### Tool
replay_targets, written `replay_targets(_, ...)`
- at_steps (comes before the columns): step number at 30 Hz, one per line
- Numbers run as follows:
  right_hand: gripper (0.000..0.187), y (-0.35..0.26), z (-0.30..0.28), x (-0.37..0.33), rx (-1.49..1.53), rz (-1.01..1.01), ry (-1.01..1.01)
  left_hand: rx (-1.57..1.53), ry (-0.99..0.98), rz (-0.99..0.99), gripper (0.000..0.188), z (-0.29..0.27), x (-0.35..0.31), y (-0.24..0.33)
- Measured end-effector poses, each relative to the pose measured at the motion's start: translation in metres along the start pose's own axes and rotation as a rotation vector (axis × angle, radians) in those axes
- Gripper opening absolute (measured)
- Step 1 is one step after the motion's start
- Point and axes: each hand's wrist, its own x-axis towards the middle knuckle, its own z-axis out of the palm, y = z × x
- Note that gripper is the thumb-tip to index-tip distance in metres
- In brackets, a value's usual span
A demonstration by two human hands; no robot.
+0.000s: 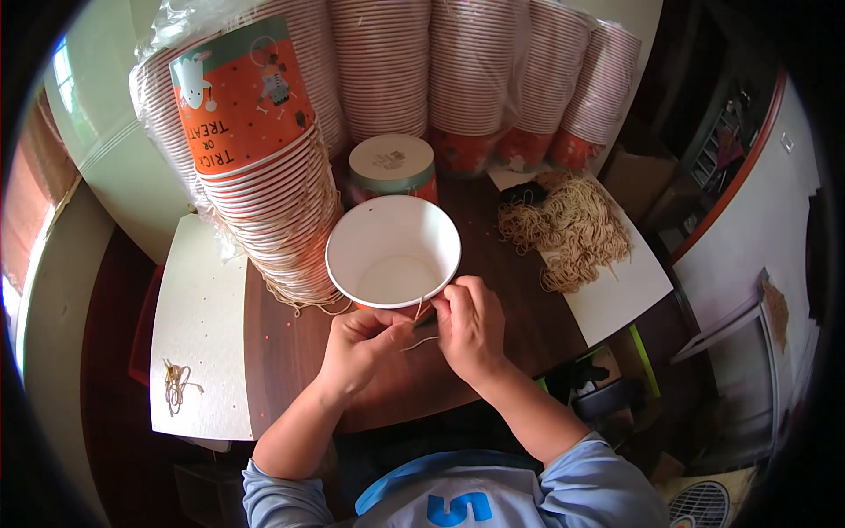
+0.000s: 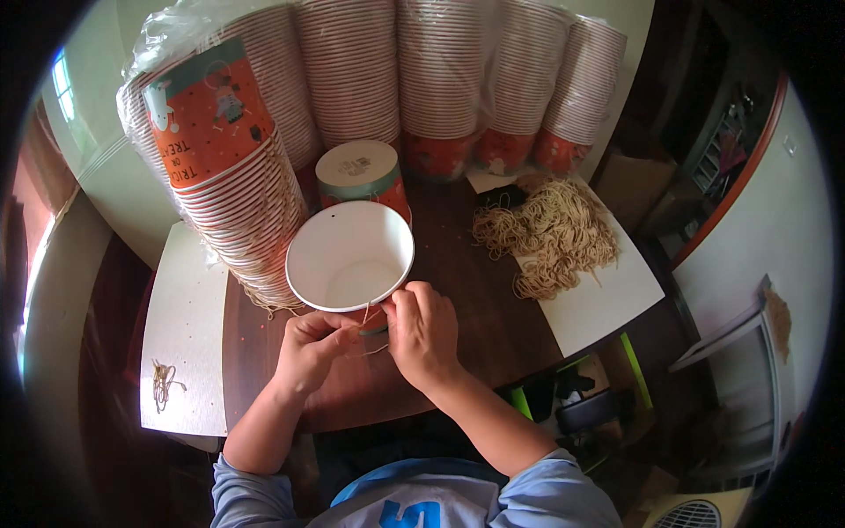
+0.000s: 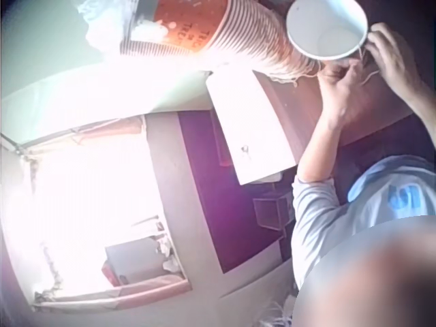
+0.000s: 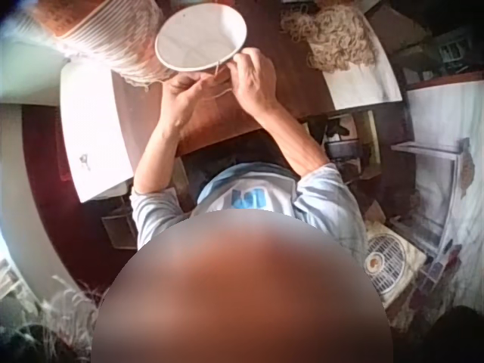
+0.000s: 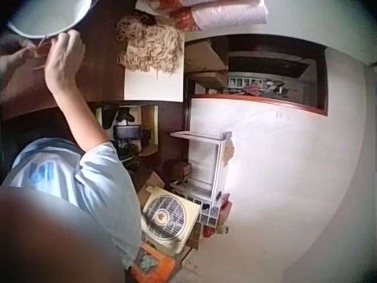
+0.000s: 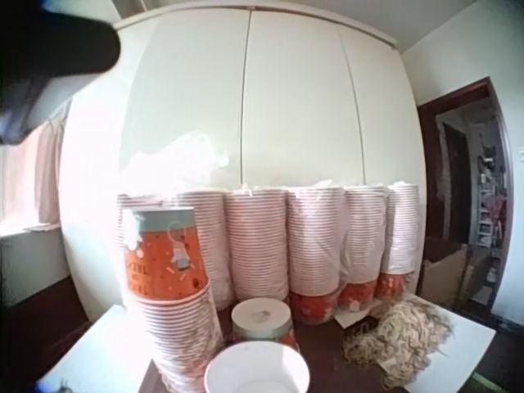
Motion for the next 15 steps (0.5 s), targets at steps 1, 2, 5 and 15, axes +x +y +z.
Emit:
replay_targets(1,0.014,0.002,0.001,0.0,0.029,0.01,0.02,0.01,-0.033,-0.063,0.011,0.0,0.0,0.003)
replay_targets(2,0.013,0.005,-0.001,-0.001,0.109,0.065,-0.004,0.019,-0.067,-0.125,0.013,0.001,0.0,0.007)
replay_targets(5,0.014,0.011,-0.011,-0.004,0.262,0.152,-0.076,0.209,-0.136,-0.149,0.015,-0.001,-0.001,0.013)
replay_targets(15,0.036,0.004,-0.024,0.006,0.161,-0.43,-0.043,0.229,-0.354,-0.063,0.016,0.002,-0.005,0.019)
